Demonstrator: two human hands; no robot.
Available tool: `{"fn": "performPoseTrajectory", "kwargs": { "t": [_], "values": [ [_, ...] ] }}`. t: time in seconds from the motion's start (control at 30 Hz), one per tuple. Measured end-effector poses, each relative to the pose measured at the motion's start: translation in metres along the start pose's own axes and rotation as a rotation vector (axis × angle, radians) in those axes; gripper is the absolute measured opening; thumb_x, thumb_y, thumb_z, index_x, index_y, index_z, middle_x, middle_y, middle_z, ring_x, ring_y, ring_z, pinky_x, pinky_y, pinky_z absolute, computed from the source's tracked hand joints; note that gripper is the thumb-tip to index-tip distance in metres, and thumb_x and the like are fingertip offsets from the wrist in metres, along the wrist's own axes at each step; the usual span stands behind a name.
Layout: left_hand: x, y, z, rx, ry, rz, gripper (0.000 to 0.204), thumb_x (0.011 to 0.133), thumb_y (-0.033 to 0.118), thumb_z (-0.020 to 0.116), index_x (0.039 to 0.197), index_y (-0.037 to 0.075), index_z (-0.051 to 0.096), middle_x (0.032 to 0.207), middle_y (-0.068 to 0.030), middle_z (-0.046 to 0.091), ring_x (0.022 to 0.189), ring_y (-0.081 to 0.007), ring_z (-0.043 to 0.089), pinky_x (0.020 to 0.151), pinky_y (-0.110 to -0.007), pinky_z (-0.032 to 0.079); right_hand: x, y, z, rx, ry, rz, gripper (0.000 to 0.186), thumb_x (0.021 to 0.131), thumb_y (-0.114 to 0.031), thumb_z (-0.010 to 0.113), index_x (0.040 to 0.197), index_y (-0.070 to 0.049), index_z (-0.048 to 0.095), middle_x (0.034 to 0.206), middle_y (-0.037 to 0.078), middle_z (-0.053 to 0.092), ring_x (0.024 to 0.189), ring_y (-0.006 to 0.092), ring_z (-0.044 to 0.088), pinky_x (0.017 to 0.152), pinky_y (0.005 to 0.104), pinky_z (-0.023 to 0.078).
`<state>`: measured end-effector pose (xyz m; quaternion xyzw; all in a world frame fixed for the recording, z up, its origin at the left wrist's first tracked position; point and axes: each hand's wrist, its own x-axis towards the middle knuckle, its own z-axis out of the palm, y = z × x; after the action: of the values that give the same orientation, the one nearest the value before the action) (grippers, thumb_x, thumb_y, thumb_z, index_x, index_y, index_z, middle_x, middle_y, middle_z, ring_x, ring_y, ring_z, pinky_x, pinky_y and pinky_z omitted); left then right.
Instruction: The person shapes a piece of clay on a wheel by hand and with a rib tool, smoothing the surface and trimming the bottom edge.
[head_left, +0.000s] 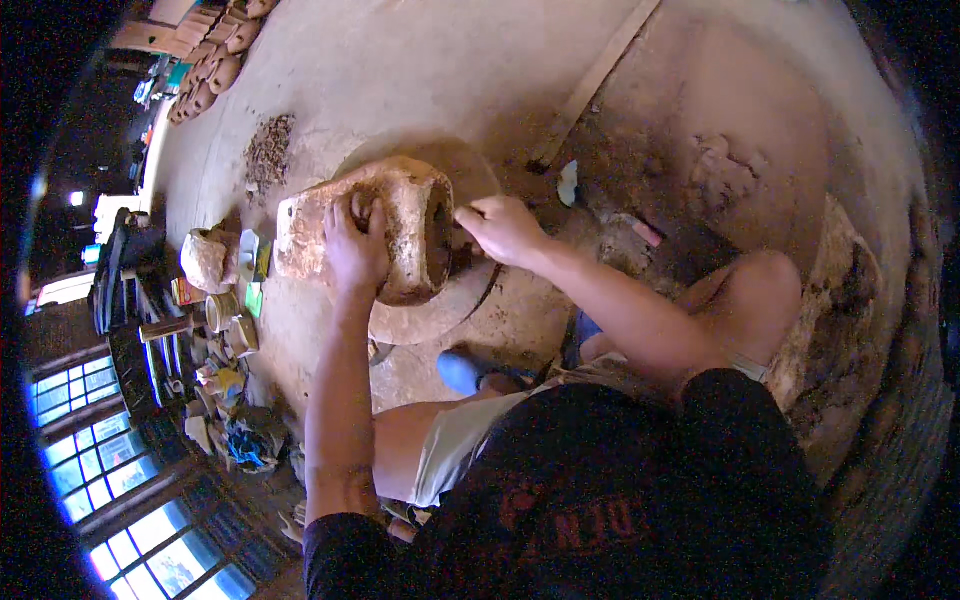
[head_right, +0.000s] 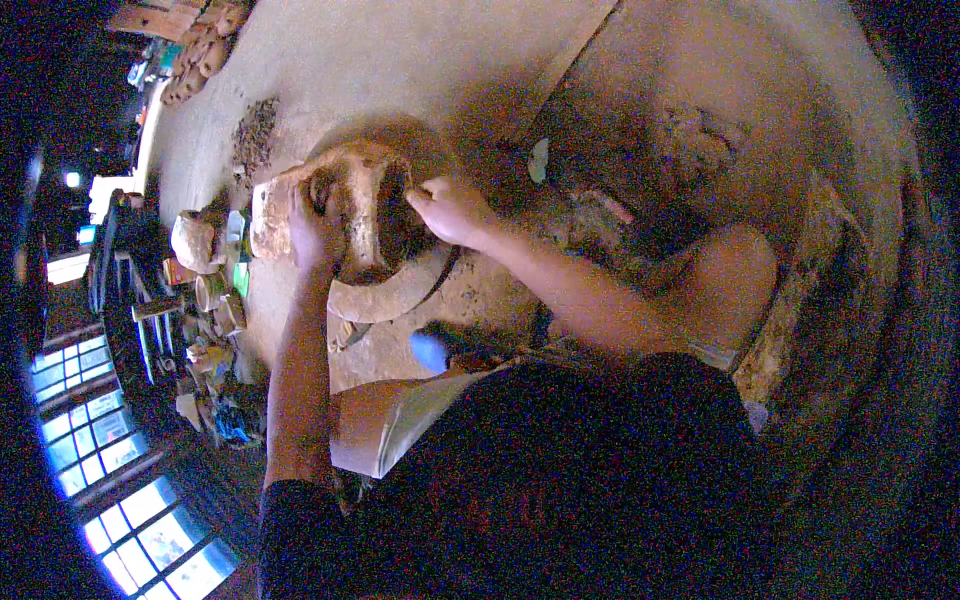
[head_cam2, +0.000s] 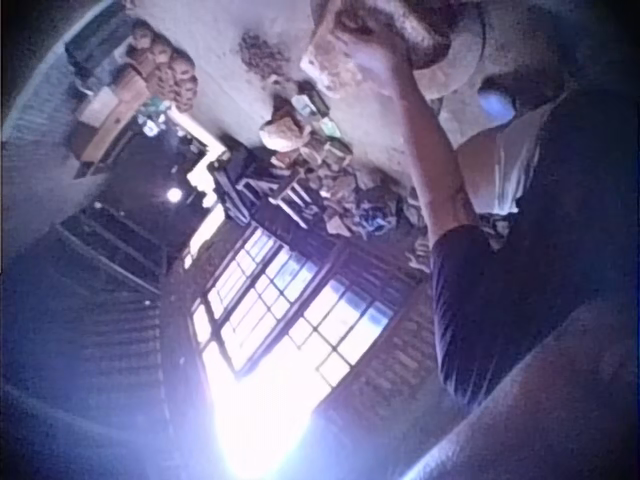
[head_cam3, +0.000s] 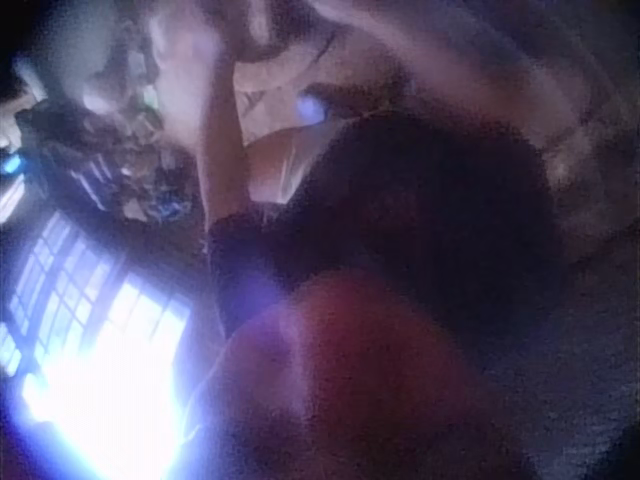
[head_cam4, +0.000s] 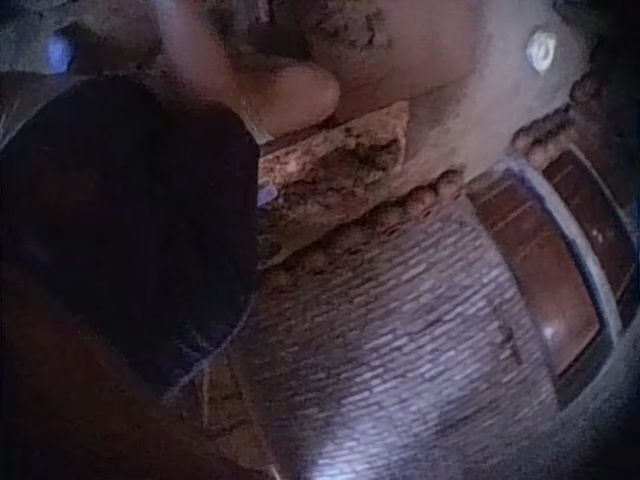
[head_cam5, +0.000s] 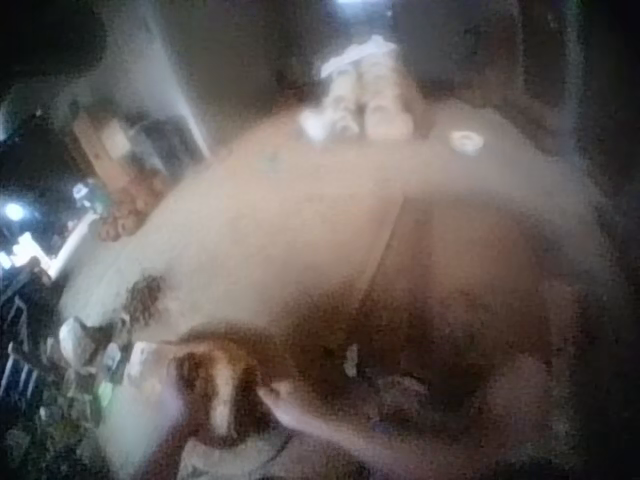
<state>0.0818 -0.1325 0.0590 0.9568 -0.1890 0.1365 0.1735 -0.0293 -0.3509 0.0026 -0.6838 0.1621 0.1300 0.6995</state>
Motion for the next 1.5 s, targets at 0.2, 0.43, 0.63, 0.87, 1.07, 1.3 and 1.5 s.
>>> {"fn": "performPoseTrajectory", "kwargs": {
  "t": [0.2,0.43,0.63,0.87,1.07,1.3,1.5],
  "values": [
    [0.005,0.008,0.000,0.012,-0.036,-0.058,0.061,0.093,0.043,0.068,0.128,-0.006,0.057,0.130,-0.0286,0.059,0.123,-0.0458,0.055,0.107,-0.054,0.042,0.020,-0.044,-0.009,-0.784,0.248,-0.728,0.025,0.093,-0.021,0.057,0.100,0.002,0.065,0.097,0.022,0.070,0.093,0.0444,0.068,0.085,0.0522,0.056],
    [0.011,0.014,0.007,0.024,-0.016,-0.108,0.060,0.093,0.044,0.067,0.127,-0.004,0.058,0.128,-0.0283,0.059,0.123,-0.0450,0.055,0.107,-0.054,0.040,-0.020,-0.016,0.018,-1.116,0.075,-0.869,0.022,0.091,-0.014,0.053,0.103,0.000,0.064,0.097,0.018,0.065,0.087,0.0369,0.069,0.074,0.0509,0.057],
    [0.010,0.017,0.007,0.030,0.041,-0.116,0.056,0.093,0.043,0.068,0.127,0.000,0.060,0.125,-0.0232,0.061,0.121,-0.0417,0.056,0.105,-0.053,0.041,-0.041,-0.006,0.008,-0.694,0.008,-0.659,0.025,0.092,-0.024,0.064,0.098,0.000,0.070,0.087,0.018,0.069,0.081,0.0354,0.071,0.070,0.0479,0.057],
    [0.013,0.016,0.003,0.010,0.007,-0.080,0.055,0.093,0.042,0.067,0.128,0.000,0.060,0.127,-0.0237,0.061,0.123,-0.0426,0.055,0.107,-0.054,0.040,0.003,-0.018,-0.008,0.381,-0.082,-0.082,0.021,0.097,-0.019,0.070,0.085,-0.002,0.071,0.071,0.003,0.065,0.060,0.0123,0.060,0.053,0.0288,0.049],
    [0.008,0.019,0.004,0.007,0.010,-0.065,0.055,0.094,0.041,0.067,0.128,-0.001,0.059,0.130,-0.0248,0.059,0.124,-0.0437,0.054,0.107,-0.054,0.041,0.010,-0.011,0.003,0.595,-0.145,0.042,0.019,0.095,-0.019,0.065,0.086,-0.004,0.070,0.071,0.005,0.065,0.060,0.0132,0.062,0.054,0.0299,0.049],
    [0.007,0.017,-0.002,0.007,-0.019,-0.072,0.057,0.094,0.039,0.067,0.134,-0.001,0.056,0.133,-0.0258,0.058,0.127,-0.0442,0.052,0.110,-0.052,0.040,-0.018,0.022,0.029,-0.500,-0.148,-0.372,0.039,0.086,-0.029,0.063,0.113,-0.001,0.070,0.102,0.029,0.072,0.094,0.0457,0.071,0.089,0.0552,0.055],
    [0.011,0.017,-0.002,-0.017,-0.053,-0.080,0.059,0.094,0.039,0.067,0.135,-0.001,0.055,0.133,-0.0267,0.058,0.128,-0.0448,0.052,0.111,-0.053,0.038,-0.023,0.012,0.015,-0.585,-0.181,-0.327,0.044,0.086,-0.030,0.064,0.123,-0.007,0.070,0.107,0.025,0.073,0.097,0.0449,0.071,0.090,0.0543,0.056]
  ]
}}
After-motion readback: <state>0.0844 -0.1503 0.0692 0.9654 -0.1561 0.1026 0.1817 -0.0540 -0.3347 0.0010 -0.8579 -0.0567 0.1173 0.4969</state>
